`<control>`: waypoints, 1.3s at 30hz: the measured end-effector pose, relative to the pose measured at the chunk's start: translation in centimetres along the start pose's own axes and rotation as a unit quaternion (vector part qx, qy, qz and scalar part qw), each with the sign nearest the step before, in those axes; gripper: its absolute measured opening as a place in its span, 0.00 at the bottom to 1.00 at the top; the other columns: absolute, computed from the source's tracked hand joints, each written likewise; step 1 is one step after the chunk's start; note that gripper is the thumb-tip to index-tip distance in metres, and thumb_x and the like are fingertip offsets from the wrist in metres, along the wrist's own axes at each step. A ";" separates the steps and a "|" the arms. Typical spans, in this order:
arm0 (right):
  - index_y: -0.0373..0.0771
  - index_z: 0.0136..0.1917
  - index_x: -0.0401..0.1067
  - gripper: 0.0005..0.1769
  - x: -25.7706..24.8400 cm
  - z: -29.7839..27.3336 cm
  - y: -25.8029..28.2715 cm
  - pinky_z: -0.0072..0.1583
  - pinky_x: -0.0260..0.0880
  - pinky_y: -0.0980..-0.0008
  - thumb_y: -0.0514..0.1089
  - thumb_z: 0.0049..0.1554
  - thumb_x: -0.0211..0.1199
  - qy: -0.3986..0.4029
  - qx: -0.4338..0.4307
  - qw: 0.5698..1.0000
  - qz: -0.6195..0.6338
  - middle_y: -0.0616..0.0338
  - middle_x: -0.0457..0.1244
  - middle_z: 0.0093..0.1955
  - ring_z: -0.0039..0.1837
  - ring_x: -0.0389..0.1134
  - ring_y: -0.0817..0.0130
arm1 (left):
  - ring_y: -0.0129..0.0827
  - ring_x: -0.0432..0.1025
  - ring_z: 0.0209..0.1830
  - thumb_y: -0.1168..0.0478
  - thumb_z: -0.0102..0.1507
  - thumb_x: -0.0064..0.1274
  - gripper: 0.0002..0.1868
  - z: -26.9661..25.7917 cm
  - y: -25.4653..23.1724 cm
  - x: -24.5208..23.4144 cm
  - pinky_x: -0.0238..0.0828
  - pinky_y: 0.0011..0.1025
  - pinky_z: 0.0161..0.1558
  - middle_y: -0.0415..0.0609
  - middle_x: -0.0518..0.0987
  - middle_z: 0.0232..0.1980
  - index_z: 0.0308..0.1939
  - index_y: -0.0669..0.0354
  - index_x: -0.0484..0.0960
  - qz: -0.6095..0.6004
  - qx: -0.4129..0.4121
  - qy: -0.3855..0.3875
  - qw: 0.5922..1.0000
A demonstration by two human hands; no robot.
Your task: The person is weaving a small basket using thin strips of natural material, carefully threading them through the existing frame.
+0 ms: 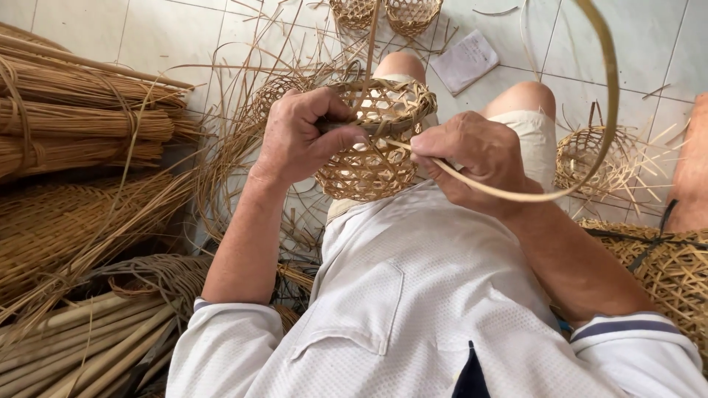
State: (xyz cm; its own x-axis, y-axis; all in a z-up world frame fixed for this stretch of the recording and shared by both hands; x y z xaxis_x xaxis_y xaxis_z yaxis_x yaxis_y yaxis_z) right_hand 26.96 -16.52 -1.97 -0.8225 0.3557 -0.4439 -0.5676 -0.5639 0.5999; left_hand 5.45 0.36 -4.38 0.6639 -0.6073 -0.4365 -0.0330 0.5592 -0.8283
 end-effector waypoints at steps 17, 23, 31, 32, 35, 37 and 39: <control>0.39 0.48 0.82 0.03 3.0 -2.7 -2.1 0.44 0.73 0.63 0.37 0.62 0.68 0.000 -0.029 0.998 -0.057 0.54 0.72 0.44 0.43 0.72 0.57 | 0.39 0.77 0.30 0.39 0.61 0.67 0.21 -0.8 -2.2 0.2 0.65 0.33 0.45 0.41 0.81 0.28 0.36 0.50 0.83 0.039 0.034 0.013 0.999; 0.40 0.53 0.81 0.05 3.1 -0.6 -0.8 0.42 0.70 0.67 0.40 0.64 0.67 0.021 -0.089 0.984 -0.152 0.58 0.66 0.39 0.39 0.65 0.64 | 0.39 0.78 0.31 0.38 0.62 0.66 0.21 -0.7 -2.3 0.0 0.65 0.33 0.45 0.42 0.81 0.28 0.36 0.50 0.83 0.043 0.044 0.019 0.998; 0.43 0.48 0.80 0.02 2.5 -4.0 -1.1 0.44 0.70 0.61 0.40 0.61 0.67 0.044 -0.105 0.984 -0.136 0.57 0.70 0.47 0.42 0.70 0.58 | 0.37 0.78 0.30 0.38 0.63 0.65 0.23 -1.2 -1.9 -0.3 0.64 0.32 0.45 0.42 0.81 0.28 0.37 0.52 0.82 0.038 0.063 0.026 0.997; 0.43 0.43 0.77 0.03 2.6 -3.3 -1.0 0.42 0.70 0.61 0.40 0.61 0.69 0.055 -0.109 0.980 -0.157 0.58 0.68 0.44 0.40 0.68 0.59 | 0.38 0.78 0.29 0.41 0.63 0.67 0.21 -1.1 -2.0 -0.1 0.64 0.34 0.46 0.44 0.82 0.28 0.36 0.54 0.83 0.035 0.067 0.040 0.996; 0.42 0.38 0.74 0.07 2.2 -1.1 0.1 0.41 0.69 0.62 0.36 0.57 0.71 0.089 -0.086 0.983 -0.133 0.59 0.64 0.39 0.38 0.66 0.60 | 0.38 0.78 0.29 0.41 0.63 0.67 0.21 -1.1 -3.0 -0.1 0.63 0.35 0.45 0.45 0.83 0.28 0.35 0.54 0.83 0.042 0.073 0.047 0.995; 0.41 0.38 0.74 0.08 1.6 -0.7 -0.3 0.41 0.69 0.61 0.32 0.55 0.71 0.115 -0.058 0.988 -0.088 0.59 0.63 0.37 0.38 0.67 0.60 | 0.37 0.78 0.30 0.38 0.63 0.65 0.22 -1.2 -2.8 -0.2 0.62 0.34 0.44 0.43 0.82 0.29 0.35 0.53 0.82 0.049 0.074 0.039 0.995; 0.40 0.45 0.79 0.02 0.8 -2.0 -2.0 0.50 0.69 0.56 0.39 0.61 0.67 0.102 0.068 0.992 0.040 0.52 0.67 0.42 0.46 0.70 0.52 | 0.38 0.78 0.29 0.38 0.60 0.67 0.23 -1.7 -1.7 0.1 0.63 0.33 0.44 0.42 0.81 0.27 0.35 0.52 0.83 0.037 0.092 0.042 0.994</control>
State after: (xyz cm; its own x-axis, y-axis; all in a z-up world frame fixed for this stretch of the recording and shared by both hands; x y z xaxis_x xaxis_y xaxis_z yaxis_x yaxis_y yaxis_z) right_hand 27.50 -16.61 -4.81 -0.8488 0.1476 -0.5076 -0.5111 -0.4746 0.7166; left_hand 4.33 -1.63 -3.62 0.6001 -0.6008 -0.5282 0.0622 0.6933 -0.7180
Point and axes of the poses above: each hand's wrist, its own z-axis towards the middle knuckle, its own x-axis out of the palm, y = z × x, the point moved 1 cm from there along z, towards the middle knuckle
